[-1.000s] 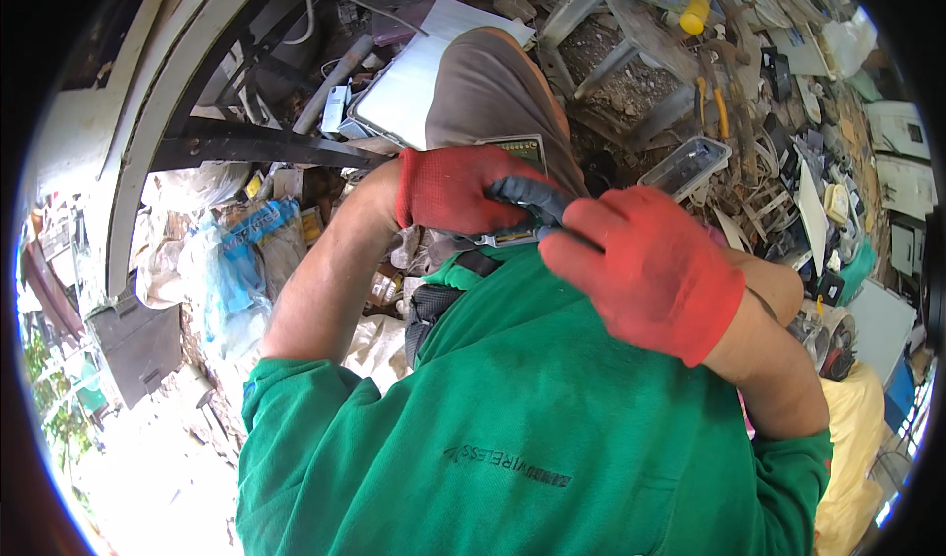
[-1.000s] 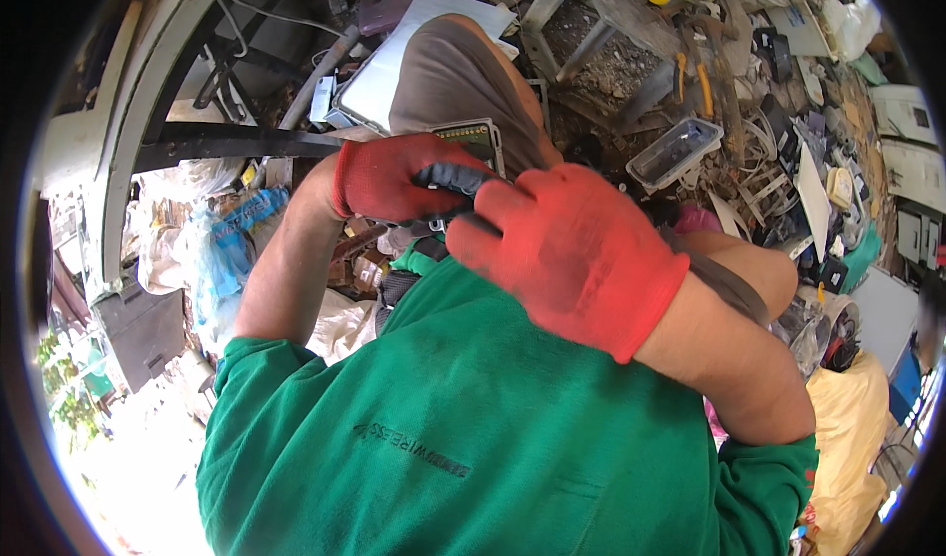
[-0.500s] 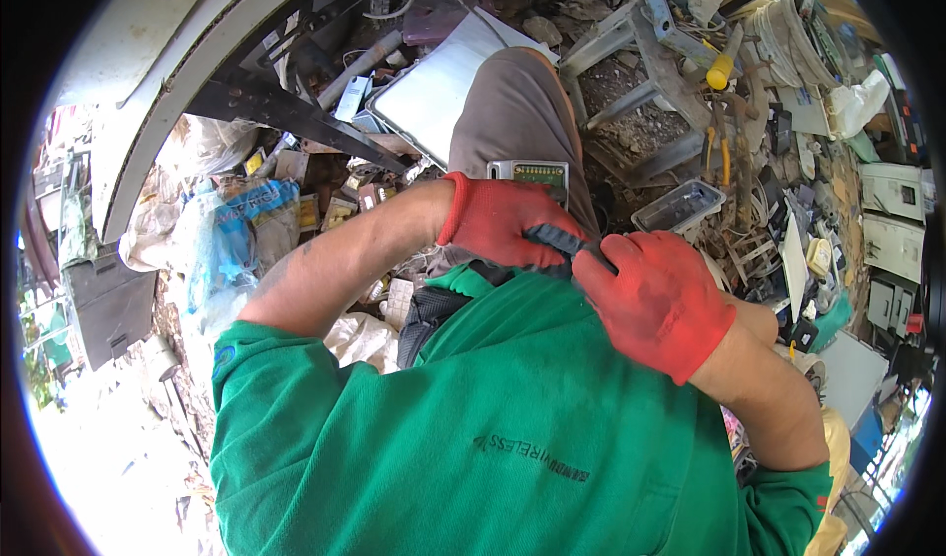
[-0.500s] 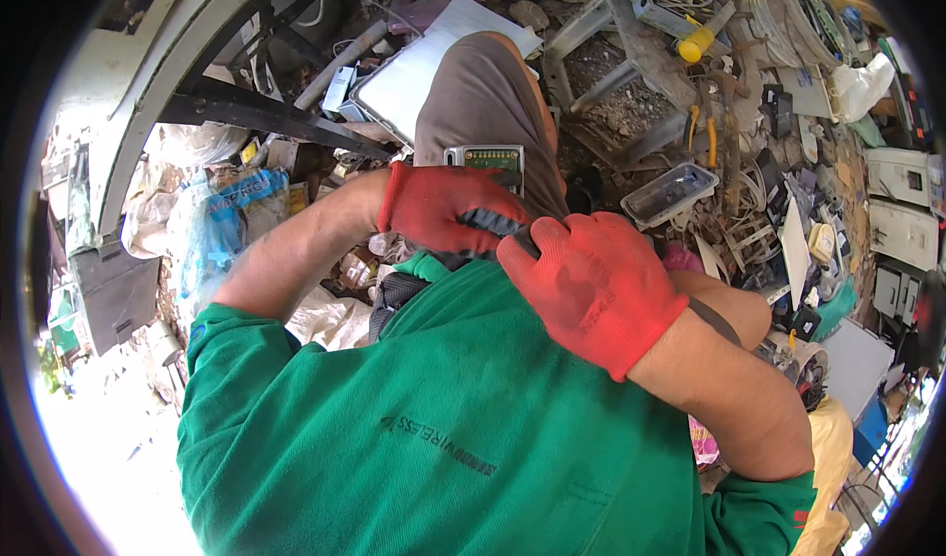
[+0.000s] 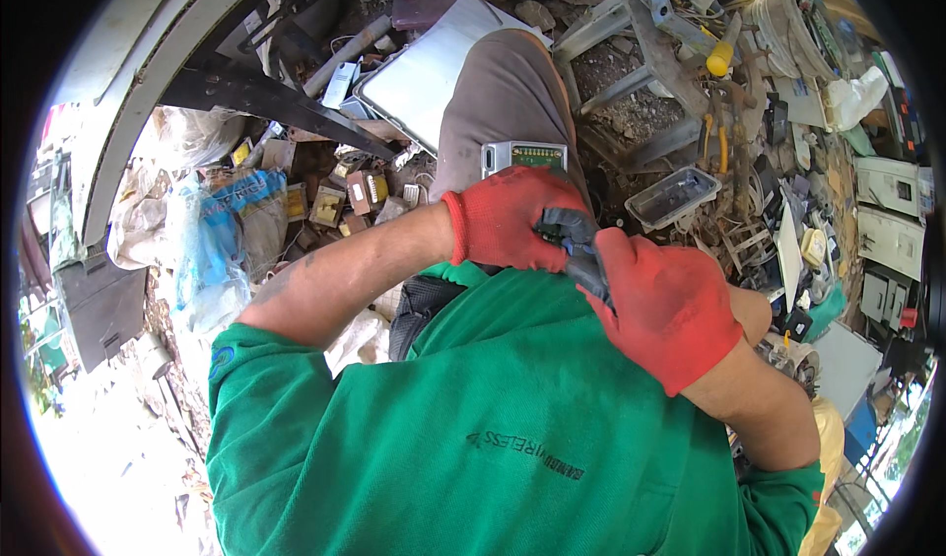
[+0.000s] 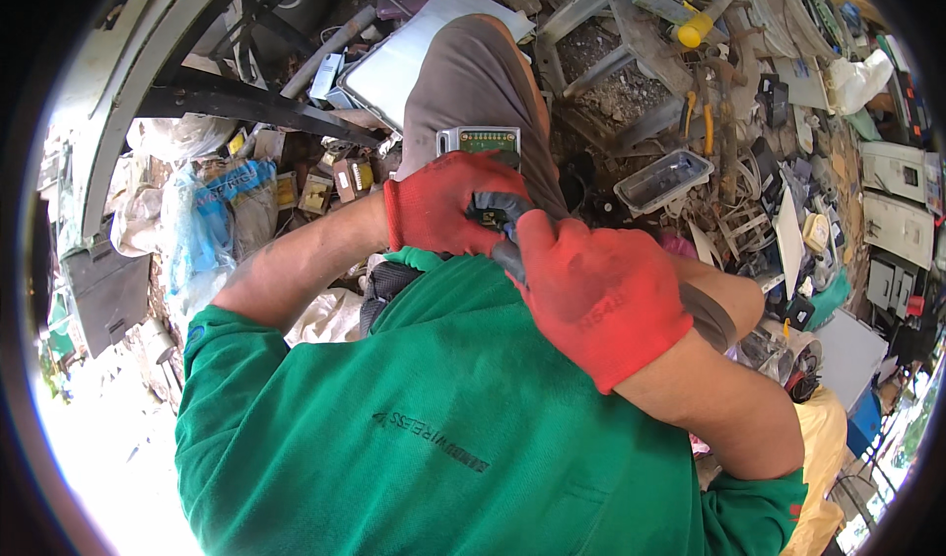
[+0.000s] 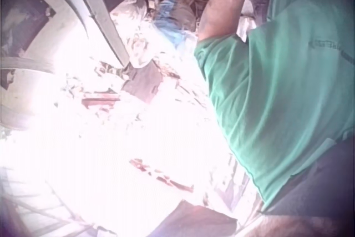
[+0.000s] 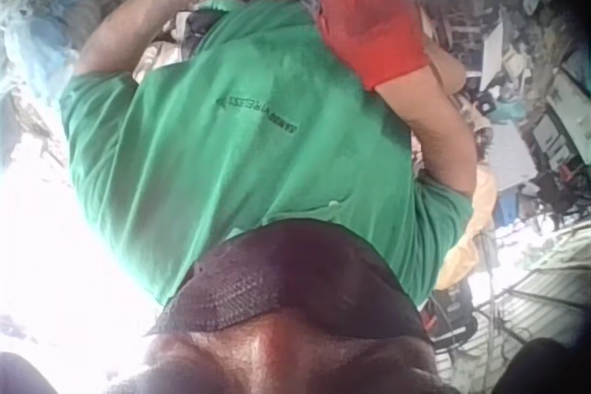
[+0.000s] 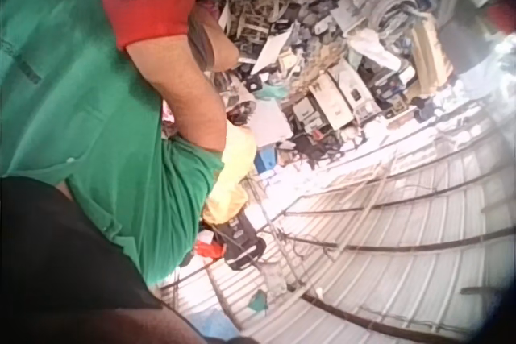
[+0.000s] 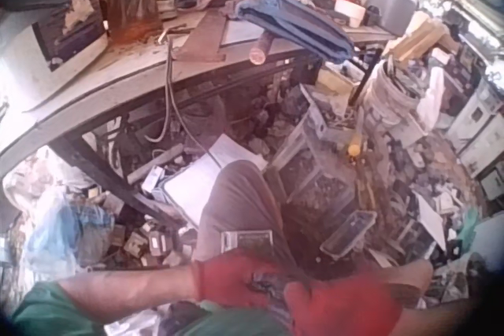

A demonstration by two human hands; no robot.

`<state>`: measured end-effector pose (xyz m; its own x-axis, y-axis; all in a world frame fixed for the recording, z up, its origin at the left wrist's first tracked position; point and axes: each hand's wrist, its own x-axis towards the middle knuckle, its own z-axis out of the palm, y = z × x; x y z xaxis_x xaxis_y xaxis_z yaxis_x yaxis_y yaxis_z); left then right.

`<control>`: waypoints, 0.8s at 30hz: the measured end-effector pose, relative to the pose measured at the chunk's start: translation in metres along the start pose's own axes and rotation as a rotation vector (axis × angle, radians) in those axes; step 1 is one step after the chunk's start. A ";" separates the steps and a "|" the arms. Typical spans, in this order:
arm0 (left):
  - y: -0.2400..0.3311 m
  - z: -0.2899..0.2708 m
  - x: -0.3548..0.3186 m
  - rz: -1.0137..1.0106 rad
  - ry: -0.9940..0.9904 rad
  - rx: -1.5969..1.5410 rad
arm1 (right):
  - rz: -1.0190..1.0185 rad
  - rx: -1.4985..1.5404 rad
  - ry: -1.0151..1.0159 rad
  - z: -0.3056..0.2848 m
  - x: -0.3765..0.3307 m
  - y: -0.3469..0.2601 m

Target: The person removes a metal cover from an electronic housing using pliers, then uses a screwdriver to remove screws from a circuit board inside.

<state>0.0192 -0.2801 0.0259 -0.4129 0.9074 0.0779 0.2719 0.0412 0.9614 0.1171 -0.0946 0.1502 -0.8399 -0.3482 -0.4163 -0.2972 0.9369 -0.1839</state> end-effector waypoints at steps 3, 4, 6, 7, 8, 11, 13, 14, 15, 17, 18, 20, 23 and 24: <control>-0.007 -0.003 -0.003 0.124 -0.050 0.015 | -0.334 -0.080 0.217 0.008 0.006 0.004; -0.010 -0.004 -0.004 0.191 -0.067 0.015 | -0.458 -0.062 0.271 0.006 0.012 0.006; -0.009 -0.007 -0.004 0.149 -0.135 -0.083 | -0.625 -0.023 0.325 0.000 0.021 0.010; -0.010 -0.010 -0.002 0.103 -0.171 -0.078 | -0.664 -0.002 0.328 -0.002 0.021 0.011; -0.005 -0.012 -0.002 0.012 -0.176 -0.102 | -0.629 0.025 0.286 -0.005 0.021 0.013; 0.000 -0.009 0.004 0.037 -0.040 -0.085 | -0.259 0.128 0.083 -0.023 0.014 0.000; -0.001 -0.008 0.004 0.118 0.017 -0.067 | -0.145 0.108 0.014 -0.022 0.013 -0.005; 0.001 -0.007 0.005 0.147 -0.002 -0.069 | -0.193 0.053 0.028 -0.015 0.014 -0.003; 0.001 -0.007 0.006 0.176 -0.020 -0.071 | -0.242 -0.001 0.041 -0.010 0.016 -0.001; 0.002 -0.010 0.004 0.087 -0.114 -0.120 | -0.543 -0.082 0.243 -0.008 0.025 0.013; 0.001 -0.016 -0.001 -0.032 -0.190 -0.167 | -0.585 -0.062 0.292 -0.009 0.025 0.015; 0.004 -0.019 -0.004 -0.106 -0.206 -0.109 | -0.563 0.034 0.334 -0.014 0.021 0.012; 0.019 -0.016 0.005 0.022 -0.025 0.115 | -0.303 0.044 0.227 -0.017 0.017 0.006; 0.021 -0.017 0.005 -0.038 -0.093 0.003 | -0.202 0.012 0.177 -0.017 0.016 0.005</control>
<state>0.0083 -0.2817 0.0504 -0.3409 0.9400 0.0168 0.2606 0.0773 0.9624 0.0944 -0.0947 0.1577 -0.8307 -0.5162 -0.2083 -0.4623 0.8482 -0.2584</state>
